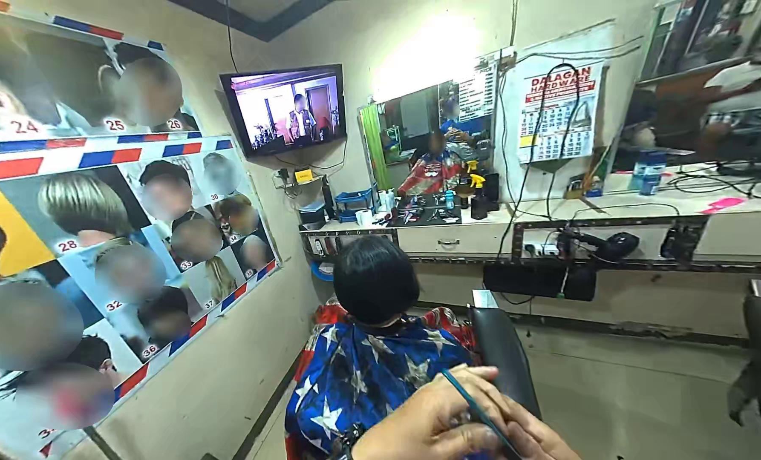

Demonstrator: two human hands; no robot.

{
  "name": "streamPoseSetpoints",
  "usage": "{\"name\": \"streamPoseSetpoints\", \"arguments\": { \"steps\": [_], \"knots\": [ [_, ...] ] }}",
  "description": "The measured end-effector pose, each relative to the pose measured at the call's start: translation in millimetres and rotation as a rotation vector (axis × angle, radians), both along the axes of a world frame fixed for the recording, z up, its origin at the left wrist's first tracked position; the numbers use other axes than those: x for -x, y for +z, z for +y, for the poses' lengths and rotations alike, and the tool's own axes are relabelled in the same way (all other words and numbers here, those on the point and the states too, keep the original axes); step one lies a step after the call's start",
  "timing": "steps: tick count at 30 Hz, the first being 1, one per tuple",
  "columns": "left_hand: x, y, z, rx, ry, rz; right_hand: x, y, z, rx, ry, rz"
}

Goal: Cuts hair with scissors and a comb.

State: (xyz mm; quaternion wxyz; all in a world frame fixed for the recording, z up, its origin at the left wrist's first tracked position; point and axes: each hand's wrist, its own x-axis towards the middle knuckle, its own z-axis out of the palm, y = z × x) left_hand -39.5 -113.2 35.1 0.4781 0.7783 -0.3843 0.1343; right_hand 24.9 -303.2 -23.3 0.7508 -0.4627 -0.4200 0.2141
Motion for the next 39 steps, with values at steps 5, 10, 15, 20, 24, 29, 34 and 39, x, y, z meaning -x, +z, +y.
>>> {"name": "streamPoseSetpoints", "arguments": {
  "steps": [5, 10, 15, 20, 24, 29, 34, 39],
  "knots": [
    [-28, 36, 53, -0.193, -0.013, -0.171, -19, 13, 43, -0.079, -0.076, -0.14],
    [-46, 88, 92, -0.411, 0.226, -0.33, -49, 19, 51, -0.105, -0.086, -0.19],
    [-92, 148, 169, -0.482, 0.712, -0.213, -97, 21, 41, -0.182, -0.486, -0.168],
    [-122, 156, 194, -0.633, 0.851, -0.113, -140, 19, 36, -0.173, -0.706, -0.134],
    [-120, 152, 191, -0.665, 0.879, -0.119, -161, 14, 36, -0.143, -0.758, -0.052],
    [-119, 151, 186, -0.664, 0.924, -0.14, -182, 6, 35, -0.094, -0.731, -0.044],
    [-112, 149, 186, -0.643, 0.946, -0.109, -200, 3, 43, 0.001, -0.736, -0.12],
    [-106, 148, 187, -0.585, 0.903, -0.076, -219, 8, 67, 0.089, -0.796, -0.243]
  ]
}}
